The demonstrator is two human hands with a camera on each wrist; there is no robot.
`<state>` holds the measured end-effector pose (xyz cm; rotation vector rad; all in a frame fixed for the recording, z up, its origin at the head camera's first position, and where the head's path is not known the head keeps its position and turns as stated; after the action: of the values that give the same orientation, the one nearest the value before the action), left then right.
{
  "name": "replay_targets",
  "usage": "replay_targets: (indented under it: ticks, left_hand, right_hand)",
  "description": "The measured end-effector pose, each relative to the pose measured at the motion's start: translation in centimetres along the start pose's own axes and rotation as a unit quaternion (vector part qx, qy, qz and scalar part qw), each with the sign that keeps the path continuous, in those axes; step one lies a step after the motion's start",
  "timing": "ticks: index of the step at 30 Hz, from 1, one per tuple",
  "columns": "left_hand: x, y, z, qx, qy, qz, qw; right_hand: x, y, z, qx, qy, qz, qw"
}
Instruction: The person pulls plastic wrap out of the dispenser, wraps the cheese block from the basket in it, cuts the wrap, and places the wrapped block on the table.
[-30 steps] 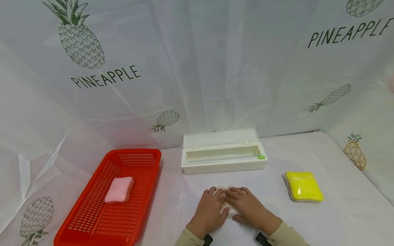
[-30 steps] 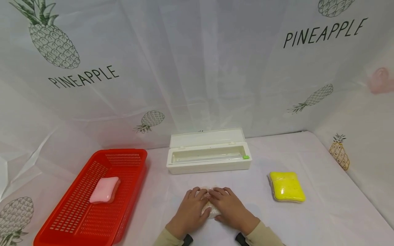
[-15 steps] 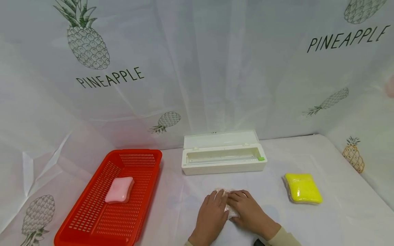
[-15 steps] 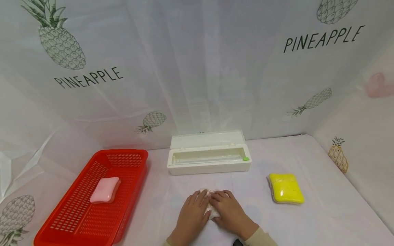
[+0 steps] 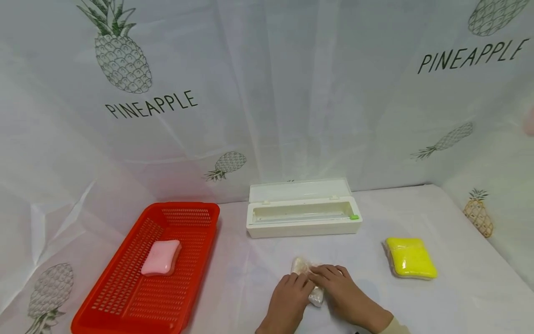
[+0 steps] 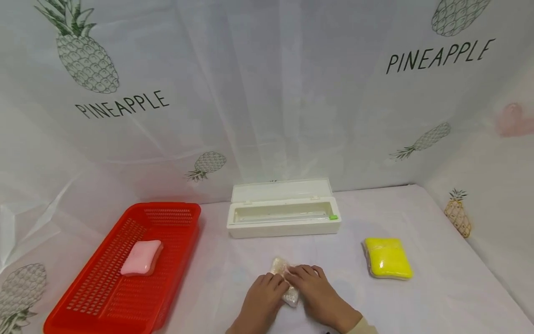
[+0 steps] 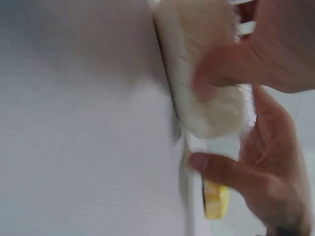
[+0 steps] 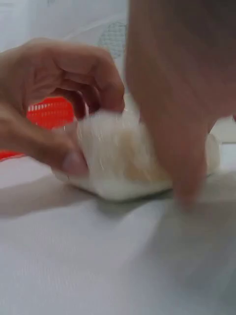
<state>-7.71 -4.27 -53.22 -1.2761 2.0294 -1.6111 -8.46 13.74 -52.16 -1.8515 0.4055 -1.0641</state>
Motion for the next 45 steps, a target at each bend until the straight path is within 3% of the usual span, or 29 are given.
replay_targets:
  ticks: [2,4,6,7,8,10,12,13,14,15,16,18,21,24,27,31,37,41,45]
  left_hand:
    - [0.3,0.1,0.3,-0.012,-0.009,0.049,0.9987]
    - [0.7,0.1,0.6,-0.028,-0.030,0.119,0.9920]
    - [1.3,-0.1,0.9,-0.038,-0.063,0.212,0.9745]
    - [1.6,-0.2,1.0,-0.033,-0.085,0.264,0.9601]
    - [1.9,-0.2,1.0,-0.022,-0.110,0.321,0.9405]
    - [2.4,-0.1,1.0,0.020,-0.160,0.428,0.8890]
    - [2.8,0.1,0.9,0.068,-0.207,0.511,0.8316]
    - [2.9,0.4,0.9,0.091,-0.225,0.532,0.8114]
    - [2.9,0.6,0.9,0.111,-0.238,0.541,0.7992]
    - [2.9,0.8,1.0,0.126,-0.247,0.535,0.7978]
    - [2.8,1.0,1.1,0.134,-0.252,0.525,0.8016]
    - [2.5,1.3,1.3,0.137,-0.264,0.485,0.8224]
    - [2.2,1.5,1.7,0.121,-0.281,0.423,0.8528]
    - [2.1,1.4,1.9,0.107,-0.275,0.394,0.8706]
    - [2.2,1.1,2.1,0.117,-0.250,0.383,0.8815]
    - [2.3,0.9,2.1,0.139,-0.211,0.365,0.8962]
    - [2.0,1.3,2.1,0.179,-0.160,0.329,0.9132]
    - [1.5,1.7,2.2,0.176,-0.151,0.309,0.9225]
    - [1.2,1.8,1.8,0.163,-0.164,0.314,0.9207]
  right_hand:
    - [-0.2,-0.1,0.3,-0.019,-0.004,-0.014,1.000]
    - [-0.5,-0.3,0.6,-0.050,-0.012,-0.037,0.998]
    - [-0.8,-0.5,0.9,-0.083,-0.018,-0.070,0.994]
    - [-0.9,-0.6,1.1,-0.097,-0.016,-0.092,0.991]
    - [-0.9,-0.7,1.2,-0.110,-0.012,-0.114,0.987]
    - [-1.0,-0.8,1.1,-0.127,0.012,-0.160,0.979]
    - [-1.1,-0.7,0.7,-0.136,0.044,-0.201,0.969]
    - [-1.2,-0.6,0.4,-0.139,0.064,-0.216,0.964]
    - [-1.2,-0.4,0.2,-0.141,0.084,-0.231,0.959]
    - [-1.2,-0.2,0.0,-0.142,0.105,-0.241,0.954]
    - [-1.2,0.0,-0.1,-0.147,0.127,-0.245,0.950]
    - [-1.1,0.3,-0.1,-0.155,0.155,-0.224,0.950]
    - [-0.8,0.7,0.5,-0.164,0.166,-0.165,0.958]
    - [-0.5,0.9,1.3,-0.148,0.144,-0.112,0.972]
    - [-0.2,0.8,2.0,-0.101,0.137,-0.089,0.981]
    - [-0.3,0.6,2.7,-0.052,0.152,-0.094,0.982]
    - [-0.5,0.7,2.8,-0.044,0.195,-0.155,0.967]
    - [-0.8,0.9,2.6,-0.041,0.220,-0.198,0.954]
    - [-1.3,0.8,2.7,-0.030,0.233,-0.205,0.950]
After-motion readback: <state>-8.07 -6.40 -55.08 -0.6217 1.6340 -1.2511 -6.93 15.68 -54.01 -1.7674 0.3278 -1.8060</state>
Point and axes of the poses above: each hand's wrist, its own z-axis away from the middle knuckle, its own y-axis out of the palm, x = y × z, the point moved 2 cm from there along -z, towards the middle knuckle, and after that the axes turned 11 degrees about -z, right-handed, at the moved point
